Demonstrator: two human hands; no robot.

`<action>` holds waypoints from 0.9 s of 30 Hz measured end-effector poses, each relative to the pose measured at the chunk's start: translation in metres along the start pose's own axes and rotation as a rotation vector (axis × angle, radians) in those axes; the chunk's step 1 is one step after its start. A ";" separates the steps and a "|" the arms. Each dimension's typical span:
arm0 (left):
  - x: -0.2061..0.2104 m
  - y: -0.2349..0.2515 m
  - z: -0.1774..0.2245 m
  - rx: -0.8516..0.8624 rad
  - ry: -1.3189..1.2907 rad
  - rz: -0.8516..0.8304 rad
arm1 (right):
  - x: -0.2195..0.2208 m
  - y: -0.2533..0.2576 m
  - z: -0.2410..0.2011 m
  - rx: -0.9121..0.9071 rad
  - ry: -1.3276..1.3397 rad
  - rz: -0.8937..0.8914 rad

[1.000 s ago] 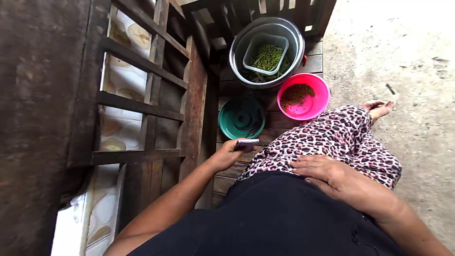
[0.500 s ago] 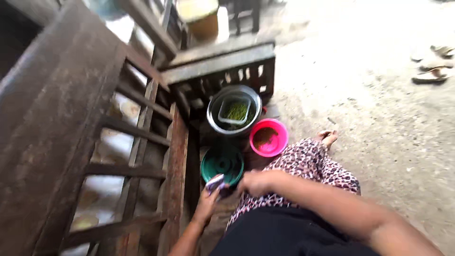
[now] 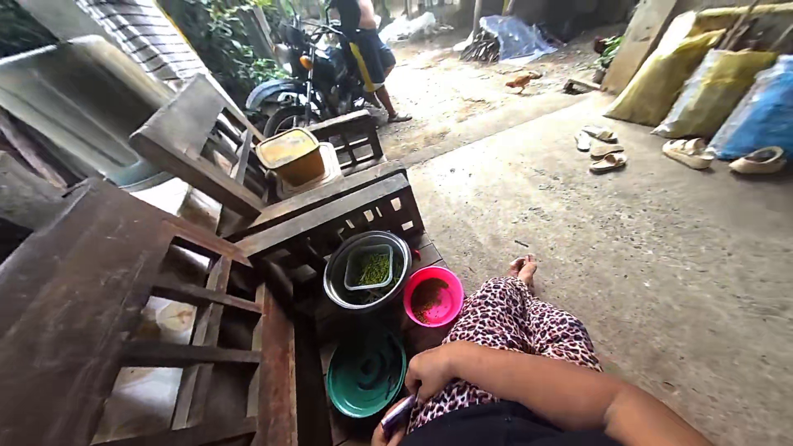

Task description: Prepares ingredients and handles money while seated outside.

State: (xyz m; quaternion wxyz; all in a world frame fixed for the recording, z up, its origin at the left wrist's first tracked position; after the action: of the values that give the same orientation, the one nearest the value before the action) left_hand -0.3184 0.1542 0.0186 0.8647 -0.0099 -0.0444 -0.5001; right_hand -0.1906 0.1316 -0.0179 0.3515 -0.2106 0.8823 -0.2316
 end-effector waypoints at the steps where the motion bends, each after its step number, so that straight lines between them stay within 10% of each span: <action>1: 0.008 0.001 0.018 -0.064 -0.019 0.055 | -0.001 -0.001 -0.001 0.005 0.002 0.014; 6: -0.011 -0.002 -0.042 -0.324 0.111 -0.028 | -0.003 0.005 0.000 -0.028 0.082 0.130; 9: -0.055 -0.007 -0.142 0.011 0.716 -0.325 | -0.004 0.010 -0.008 -0.022 0.083 0.157; 12: -0.066 -0.001 -0.177 -0.443 1.056 -0.602 | -0.004 0.015 -0.023 -0.020 0.026 0.177; 16: -0.059 0.006 -0.134 -0.283 0.953 -0.652 | -0.004 0.016 -0.040 -0.031 -0.036 0.169; 20: -0.027 -0.005 -0.032 -0.102 0.436 -0.351 | -0.007 0.014 -0.036 -0.077 0.052 0.202; 23: -0.025 -0.011 -0.045 0.041 0.029 -0.271 | -0.005 0.011 -0.032 -0.063 0.071 0.211; 27: 0.007 -0.015 -0.006 -0.329 -0.256 -0.271 | -0.004 0.006 -0.041 -0.050 0.018 0.203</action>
State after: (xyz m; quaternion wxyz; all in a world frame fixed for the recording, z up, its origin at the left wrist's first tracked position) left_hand -0.3275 0.1408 0.0127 0.7639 -0.2077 -0.0725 -0.6067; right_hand -0.2189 0.1491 0.0079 0.3596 -0.1265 0.9078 -0.1747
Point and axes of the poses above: each hand's wrist, its own y-axis towards the middle knuckle, its own x-axis out of the palm, z = x × y, the point moved 7 cm from there along y, towards the middle knuckle, and after that the axes turned 9 degrees about x, right-handed, at the moved point
